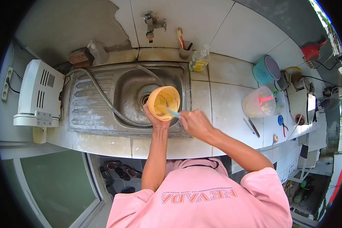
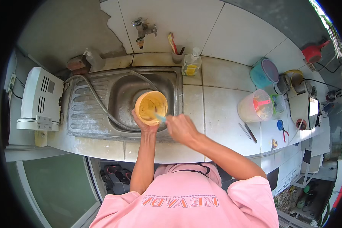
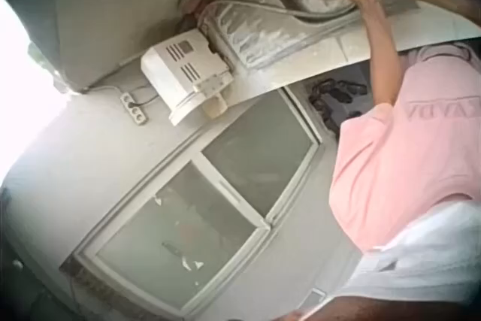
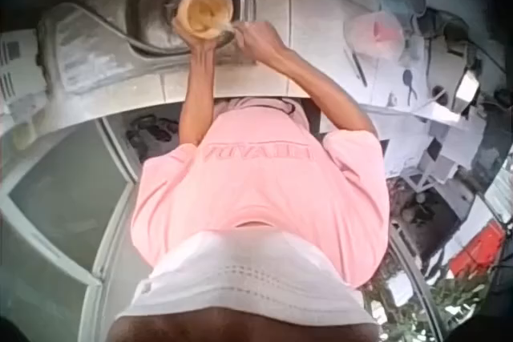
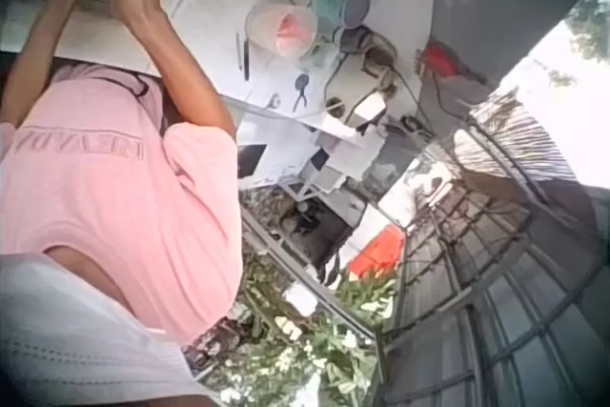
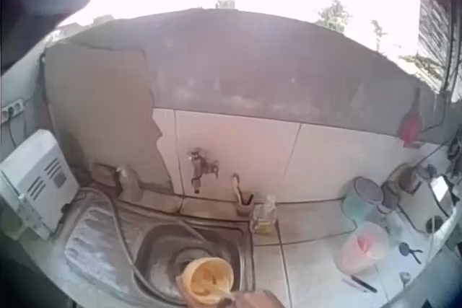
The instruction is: Mixing yellow dental impression material in a bowl, applying it to a tray, washing the bowl, and then arranging shoes on a rack.
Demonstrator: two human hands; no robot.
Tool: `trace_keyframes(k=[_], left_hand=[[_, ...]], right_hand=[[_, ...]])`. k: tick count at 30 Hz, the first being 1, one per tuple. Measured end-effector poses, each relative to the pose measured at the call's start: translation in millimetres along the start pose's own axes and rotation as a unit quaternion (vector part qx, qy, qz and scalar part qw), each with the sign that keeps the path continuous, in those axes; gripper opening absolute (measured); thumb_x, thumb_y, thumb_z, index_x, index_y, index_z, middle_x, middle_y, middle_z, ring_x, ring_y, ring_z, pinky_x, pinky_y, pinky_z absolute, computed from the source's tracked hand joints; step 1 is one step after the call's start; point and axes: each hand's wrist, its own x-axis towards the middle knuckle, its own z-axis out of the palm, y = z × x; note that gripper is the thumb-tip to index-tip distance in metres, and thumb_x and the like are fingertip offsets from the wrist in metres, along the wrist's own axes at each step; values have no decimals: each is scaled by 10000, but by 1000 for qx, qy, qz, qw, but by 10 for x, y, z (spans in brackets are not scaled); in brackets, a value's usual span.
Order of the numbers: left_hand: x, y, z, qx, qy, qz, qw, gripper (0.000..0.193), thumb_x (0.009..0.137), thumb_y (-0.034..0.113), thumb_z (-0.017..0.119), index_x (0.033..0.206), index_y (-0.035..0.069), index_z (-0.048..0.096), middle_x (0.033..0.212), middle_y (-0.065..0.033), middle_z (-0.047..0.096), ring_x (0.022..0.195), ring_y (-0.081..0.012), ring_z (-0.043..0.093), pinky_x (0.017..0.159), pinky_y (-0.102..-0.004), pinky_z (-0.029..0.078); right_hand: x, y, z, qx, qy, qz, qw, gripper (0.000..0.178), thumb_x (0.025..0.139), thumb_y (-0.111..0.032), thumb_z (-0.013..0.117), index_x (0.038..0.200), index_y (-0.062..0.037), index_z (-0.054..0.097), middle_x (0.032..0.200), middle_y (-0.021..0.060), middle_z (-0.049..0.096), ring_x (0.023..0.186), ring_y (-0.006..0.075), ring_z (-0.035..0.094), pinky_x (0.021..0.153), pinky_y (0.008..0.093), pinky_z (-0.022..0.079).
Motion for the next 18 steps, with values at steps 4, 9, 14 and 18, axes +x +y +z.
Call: trace_keyframes(k=[4,9,14,18], left_hand=[[-127,-140,27,-5,55,30,998,515,875,468,462,1209,94,577,1209,-82,590,1126,-254,552,963,-455,473],[-222,-36,105,-55,8,8,998,487,896,450,473,1218,99,572,1227,-73,587,1141,-246,549,971,-451,469],[-235,26,165,-58,63,-10,996,437,916,377,450,1233,98,561,1229,-79,587,1138,-253,550,981,-432,465],[-269,99,185,-37,54,-36,997,431,906,349,433,1220,87,568,1211,-88,598,1121,-263,561,979,-438,467]], right_hand=[[-32,-61,0,-78,33,-20,996,91,845,-55,554,791,0,602,631,240,595,610,444,601,565,482,495],[69,86,-181,-159,-40,-27,986,62,784,-39,566,794,5,608,671,224,622,626,387,634,564,476,513],[21,-85,-231,-272,-77,-159,946,380,779,-33,564,1157,-63,587,889,159,627,754,318,669,564,412,530],[237,-33,-463,-263,-19,-212,941,355,780,-43,573,1132,-79,610,838,145,618,737,306,663,558,412,522]])
